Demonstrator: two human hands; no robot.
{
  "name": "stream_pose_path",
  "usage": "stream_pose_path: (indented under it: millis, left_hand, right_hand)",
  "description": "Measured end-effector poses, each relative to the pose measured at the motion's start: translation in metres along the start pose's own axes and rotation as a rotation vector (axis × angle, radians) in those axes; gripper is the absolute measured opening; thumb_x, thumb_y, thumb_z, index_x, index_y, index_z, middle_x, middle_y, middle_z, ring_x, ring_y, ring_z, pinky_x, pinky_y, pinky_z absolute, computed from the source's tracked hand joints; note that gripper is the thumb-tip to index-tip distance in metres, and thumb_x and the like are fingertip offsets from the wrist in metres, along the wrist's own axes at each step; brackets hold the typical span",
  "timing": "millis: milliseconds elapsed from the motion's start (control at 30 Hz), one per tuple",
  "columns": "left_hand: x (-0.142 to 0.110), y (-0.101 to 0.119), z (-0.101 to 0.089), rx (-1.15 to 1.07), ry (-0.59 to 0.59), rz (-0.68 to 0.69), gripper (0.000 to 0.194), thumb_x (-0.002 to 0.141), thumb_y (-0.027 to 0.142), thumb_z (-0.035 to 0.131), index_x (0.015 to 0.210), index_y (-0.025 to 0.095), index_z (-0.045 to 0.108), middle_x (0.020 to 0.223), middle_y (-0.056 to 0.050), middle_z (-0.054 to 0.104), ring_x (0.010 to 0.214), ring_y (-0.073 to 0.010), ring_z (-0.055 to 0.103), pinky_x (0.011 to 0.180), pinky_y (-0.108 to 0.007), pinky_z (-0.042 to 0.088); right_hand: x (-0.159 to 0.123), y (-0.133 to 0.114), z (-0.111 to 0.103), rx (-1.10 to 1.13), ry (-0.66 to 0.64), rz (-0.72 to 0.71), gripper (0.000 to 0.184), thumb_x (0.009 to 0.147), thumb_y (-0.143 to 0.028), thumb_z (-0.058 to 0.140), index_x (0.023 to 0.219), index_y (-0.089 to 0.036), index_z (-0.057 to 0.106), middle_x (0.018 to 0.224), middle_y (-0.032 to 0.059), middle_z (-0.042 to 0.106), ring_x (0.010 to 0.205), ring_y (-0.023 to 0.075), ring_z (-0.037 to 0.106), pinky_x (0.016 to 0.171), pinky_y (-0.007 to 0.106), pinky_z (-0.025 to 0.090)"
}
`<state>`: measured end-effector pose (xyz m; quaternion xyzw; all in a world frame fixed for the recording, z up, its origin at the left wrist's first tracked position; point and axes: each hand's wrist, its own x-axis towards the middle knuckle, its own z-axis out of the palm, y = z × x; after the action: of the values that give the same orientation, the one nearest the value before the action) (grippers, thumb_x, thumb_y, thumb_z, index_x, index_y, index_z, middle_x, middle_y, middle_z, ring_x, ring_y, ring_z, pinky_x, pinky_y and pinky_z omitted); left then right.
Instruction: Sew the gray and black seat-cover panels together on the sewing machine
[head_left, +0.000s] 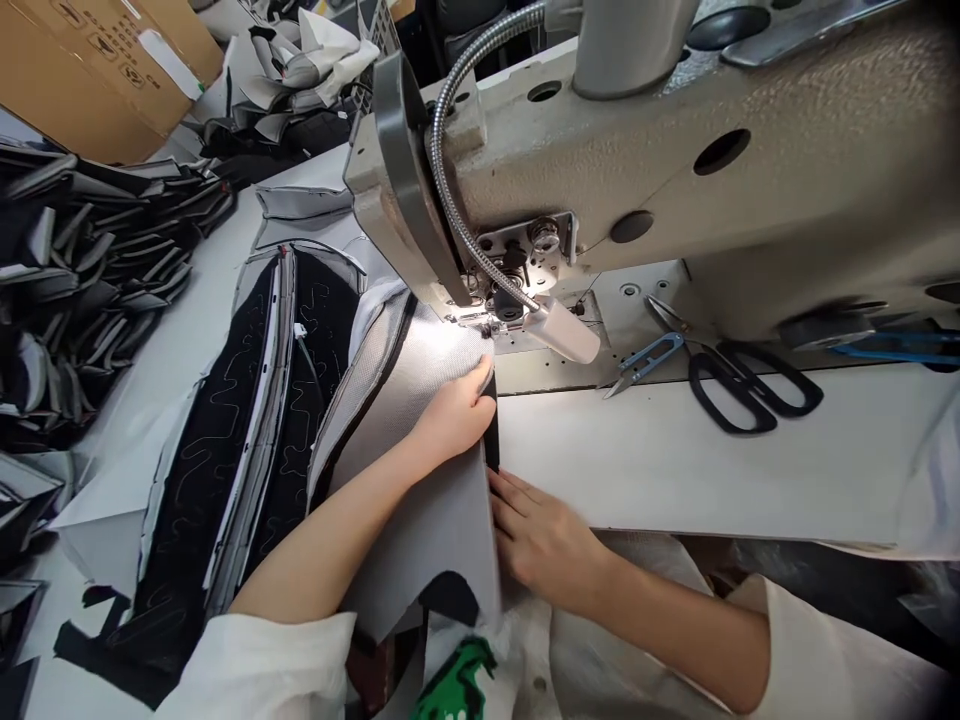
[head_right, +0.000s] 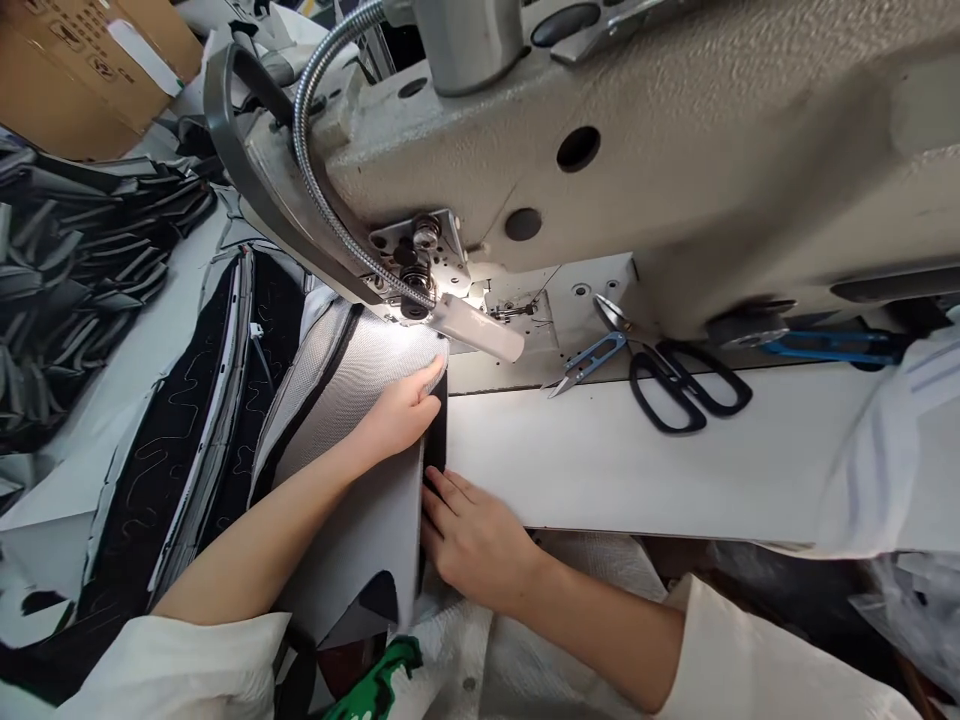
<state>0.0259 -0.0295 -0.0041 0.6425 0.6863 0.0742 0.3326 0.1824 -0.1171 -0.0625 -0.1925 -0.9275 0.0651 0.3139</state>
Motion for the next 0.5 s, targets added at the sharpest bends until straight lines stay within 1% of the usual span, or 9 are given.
stream_pose_path:
  millis: [100,167,200,267,300,367,400,433,500]
  left_hand:
    - [0.012,0.005,-0.004,0.015,0.009,-0.002,0.063,0.083,0.019,0.038,0.145,0.016,0.03,0.045,0.007,0.042,0.045,-0.014,0.047,0.058,-0.025,0.044]
    - [0.01,0.007,-0.007,0.077,0.032,0.018,0.057,0.088,0.027,0.036,0.144,0.014,0.033,0.048,0.005,0.046,0.051,-0.0159,0.051,0.062,-0.027,0.046]
    - [0.004,0.008,-0.008,0.12,0.04,0.048,0.056,0.089,0.031,0.037,0.142,0.013,0.036,0.055,0.003,0.052,0.058,-0.0175,0.055,0.067,-0.03,0.048]
    - [-0.021,0.006,-0.005,0.206,0.018,0.179,0.059,0.085,0.032,0.043,0.14,0.012,0.038,0.085,-0.007,0.063,0.084,-0.0227,0.059,0.082,-0.037,0.048]
    - [-0.038,0.003,-0.001,0.239,-0.013,0.273,0.064,0.081,0.03,0.048,0.141,0.013,0.036,0.107,-0.012,0.06,0.101,-0.0263,0.055,0.091,-0.042,0.046]
    - [-0.076,-0.007,0.015,0.296,-0.067,0.449,0.081,0.07,0.02,0.053,0.146,0.014,0.025,0.142,-0.017,0.036,0.129,-0.032,0.035,0.106,-0.049,0.034]
    - [-0.094,-0.015,0.025,0.32,-0.069,0.494,0.087,0.066,0.015,0.051,0.148,0.015,0.019,0.15,-0.017,0.025,0.136,-0.0327,0.025,0.11,-0.051,0.029]
    - [-0.11,-0.024,0.036,0.345,-0.033,0.501,0.091,0.065,0.01,0.048,0.149,0.016,0.014,0.152,-0.015,0.02,0.139,-0.032,0.019,0.111,-0.052,0.025]
    - [-0.129,-0.047,0.052,0.388,0.111,0.464,0.092,0.065,0.001,0.04,0.149,0.019,0.008,0.152,-0.014,0.023,0.141,-0.029,0.018,0.111,-0.054,0.026]
  right_hand:
    - [0.0,0.005,0.003,0.038,-0.01,0.003,0.027,0.085,-0.008,0.048,0.102,-0.011,0.068,0.108,0.0141,0.065,0.107,0.0235,0.058,0.101,0.039,0.046]
    - [0.0,0.007,0.003,0.067,-0.024,0.007,0.032,0.084,-0.005,0.044,0.105,-0.014,0.067,0.106,0.0121,0.066,0.104,0.021,0.059,0.101,0.039,0.047]
    - [0.0,0.007,0.003,0.081,-0.029,0.005,0.034,0.084,-0.004,0.043,0.105,-0.015,0.066,0.104,0.011,0.067,0.103,0.0203,0.059,0.1,0.039,0.047]
    - [0.001,0.008,0.002,0.091,-0.018,-0.011,0.035,0.084,-0.004,0.041,0.105,-0.016,0.066,0.101,0.0096,0.068,0.101,0.0199,0.059,0.1,0.041,0.046]
    - [0.001,0.008,0.001,0.084,-0.002,-0.02,0.034,0.084,-0.004,0.041,0.105,-0.016,0.065,0.1,0.0093,0.068,0.1,0.0204,0.059,0.101,0.043,0.045]
    - [0.002,0.008,0.0,0.061,0.022,-0.032,0.033,0.085,-0.005,0.041,0.105,-0.016,0.065,0.098,0.0094,0.068,0.099,0.0219,0.059,0.102,0.048,0.042]
    - [0.003,0.008,0.001,0.055,0.022,-0.038,0.032,0.085,-0.006,0.04,0.104,-0.016,0.065,0.097,0.0098,0.068,0.098,0.0224,0.059,0.102,0.05,0.041]
    - [0.003,0.007,0.001,0.053,0.013,-0.048,0.032,0.086,-0.008,0.04,0.104,-0.016,0.065,0.097,0.0101,0.068,0.098,0.0225,0.059,0.102,0.051,0.041]
    - [0.005,0.005,0.003,0.056,-0.009,-0.068,0.03,0.087,-0.009,0.039,0.1,-0.015,0.065,0.095,0.0104,0.068,0.097,0.0216,0.06,0.101,0.048,0.042]
